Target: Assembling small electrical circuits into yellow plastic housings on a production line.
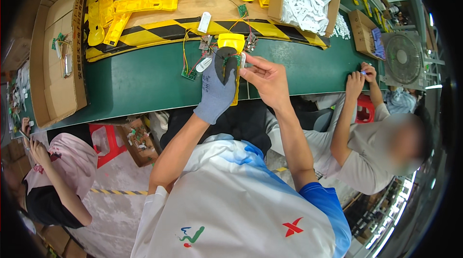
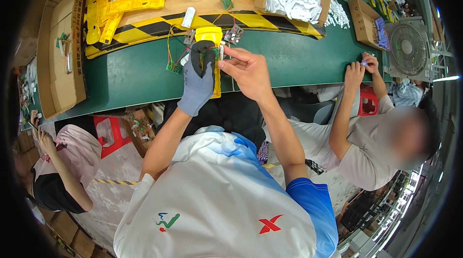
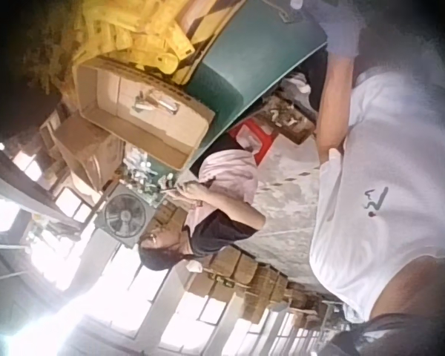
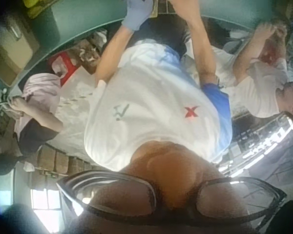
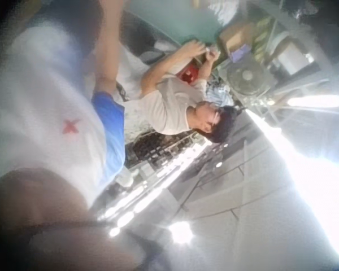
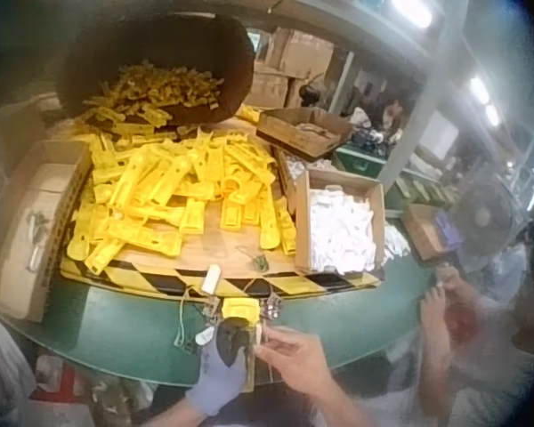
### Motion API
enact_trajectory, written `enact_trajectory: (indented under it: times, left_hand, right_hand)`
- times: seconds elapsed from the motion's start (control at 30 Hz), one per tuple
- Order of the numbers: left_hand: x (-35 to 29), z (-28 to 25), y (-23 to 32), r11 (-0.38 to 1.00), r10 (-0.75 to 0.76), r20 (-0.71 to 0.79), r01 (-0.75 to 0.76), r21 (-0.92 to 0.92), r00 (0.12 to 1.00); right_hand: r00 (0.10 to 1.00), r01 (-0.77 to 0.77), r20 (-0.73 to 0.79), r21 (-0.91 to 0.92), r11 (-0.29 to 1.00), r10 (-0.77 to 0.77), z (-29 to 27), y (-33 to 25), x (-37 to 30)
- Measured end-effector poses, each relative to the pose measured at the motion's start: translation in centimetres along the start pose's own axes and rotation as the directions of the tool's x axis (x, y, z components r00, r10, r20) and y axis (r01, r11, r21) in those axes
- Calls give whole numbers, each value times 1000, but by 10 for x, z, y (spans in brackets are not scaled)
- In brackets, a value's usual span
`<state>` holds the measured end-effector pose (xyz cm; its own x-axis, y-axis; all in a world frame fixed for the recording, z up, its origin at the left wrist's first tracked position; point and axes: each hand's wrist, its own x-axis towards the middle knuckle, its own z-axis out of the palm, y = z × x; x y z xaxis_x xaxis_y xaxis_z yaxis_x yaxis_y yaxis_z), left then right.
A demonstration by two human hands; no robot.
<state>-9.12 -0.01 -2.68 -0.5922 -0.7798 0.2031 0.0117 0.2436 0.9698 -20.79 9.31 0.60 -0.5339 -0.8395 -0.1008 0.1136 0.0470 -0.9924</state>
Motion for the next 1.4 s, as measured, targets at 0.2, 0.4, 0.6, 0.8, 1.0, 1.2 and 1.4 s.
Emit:
enact_trajectory:
  times: [0.2, 0.4, 0.6, 0.8, 1.0, 1.2, 1.4]
  left_hand:
    - [-3, 2, 2, 995, -4, -71, -3, -96, 998]
    - [-1, 1, -2, 997, 62, -68, -64, -30, 996]
    - [4, -1, 3, 996, 83, -27, -84, -20, 996]
    - [2, 0, -1, 995, 83, -17, -84, -47, 996]
    - [-2, -1, -3, 995, 25, 2, -25, -95, 1000]
    - [0, -4, 1, 996, 83, 43, -82, -28, 996]
    - [3, 3, -8, 995, 101, -21, -101, -7, 995]
  right_hand:
    - [999, -6, 42, -78, 997, 9, 0, -5, 5]
    - [999, 44, 20, -285, 958, -40, 14, -20, -5]
    - [994, 67, -59, -301, 951, -89, 18, -9, -6]
    - [995, 49, -67, -314, 948, -74, 17, -6, -9]
    - [989, 87, -102, -170, 982, -105, 21, 9, -12]
    - [961, 187, -60, -576, 796, -270, 24, -7, -17]
    - [937, 312, 132, -736, 601, -324, 19, -10, -2]
